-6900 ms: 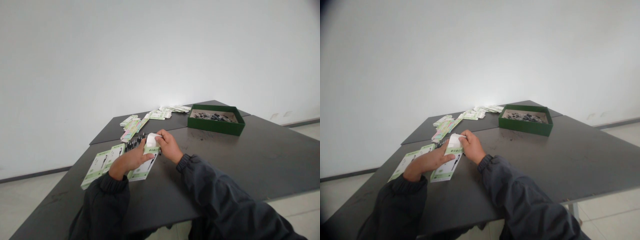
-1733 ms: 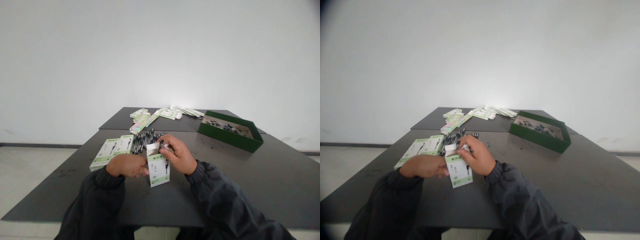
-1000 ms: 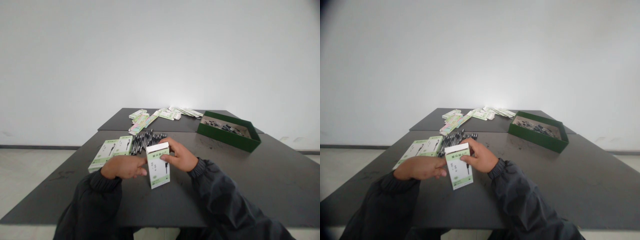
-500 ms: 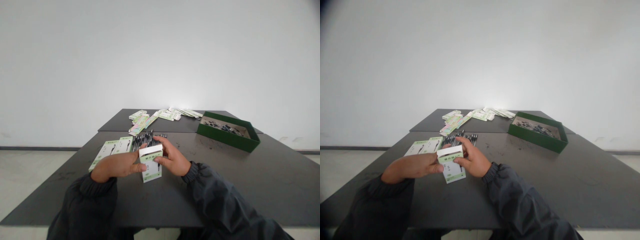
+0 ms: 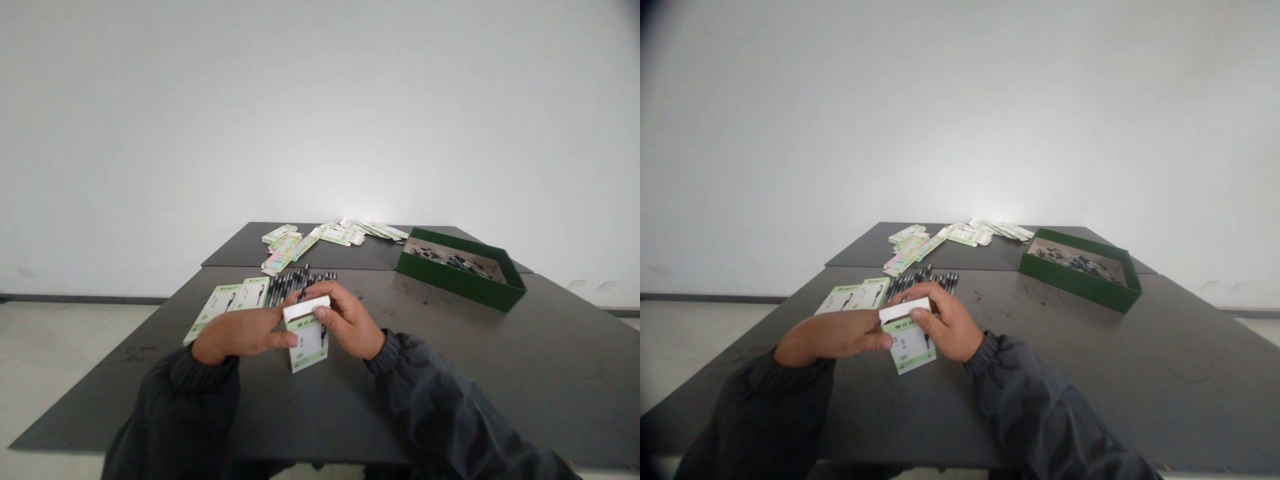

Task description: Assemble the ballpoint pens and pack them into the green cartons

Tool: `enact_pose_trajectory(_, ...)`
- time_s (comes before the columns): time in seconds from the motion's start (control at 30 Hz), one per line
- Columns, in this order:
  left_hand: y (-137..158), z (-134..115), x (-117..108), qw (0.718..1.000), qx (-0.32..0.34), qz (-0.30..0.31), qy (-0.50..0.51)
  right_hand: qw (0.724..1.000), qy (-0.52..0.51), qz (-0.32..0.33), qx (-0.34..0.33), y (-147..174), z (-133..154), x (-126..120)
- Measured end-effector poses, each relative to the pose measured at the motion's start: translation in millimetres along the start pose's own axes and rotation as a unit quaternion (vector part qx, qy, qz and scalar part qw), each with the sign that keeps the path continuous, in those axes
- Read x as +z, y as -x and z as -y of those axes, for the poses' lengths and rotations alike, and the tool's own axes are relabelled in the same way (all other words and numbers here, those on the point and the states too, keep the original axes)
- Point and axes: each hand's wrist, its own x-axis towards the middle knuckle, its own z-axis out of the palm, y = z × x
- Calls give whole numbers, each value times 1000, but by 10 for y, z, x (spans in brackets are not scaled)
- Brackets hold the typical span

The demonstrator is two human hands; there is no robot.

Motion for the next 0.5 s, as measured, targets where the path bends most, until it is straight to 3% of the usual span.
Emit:
enact_pose_trajectory(0.2, -23, -34, -28, 1000, -20, 4, -19, 997, 10, -73, 29, 15, 22, 109)
enact_pose_trajectory(0.33, -44, 7, -19, 1000, 4, 9, -4, 992, -27, -114, 46, 8, 14, 184)
enact_pose_trajectory(0.5, -54, 57, 11, 999, 35, 11, 20, 988, -95, -102, 59, 20, 25, 229)
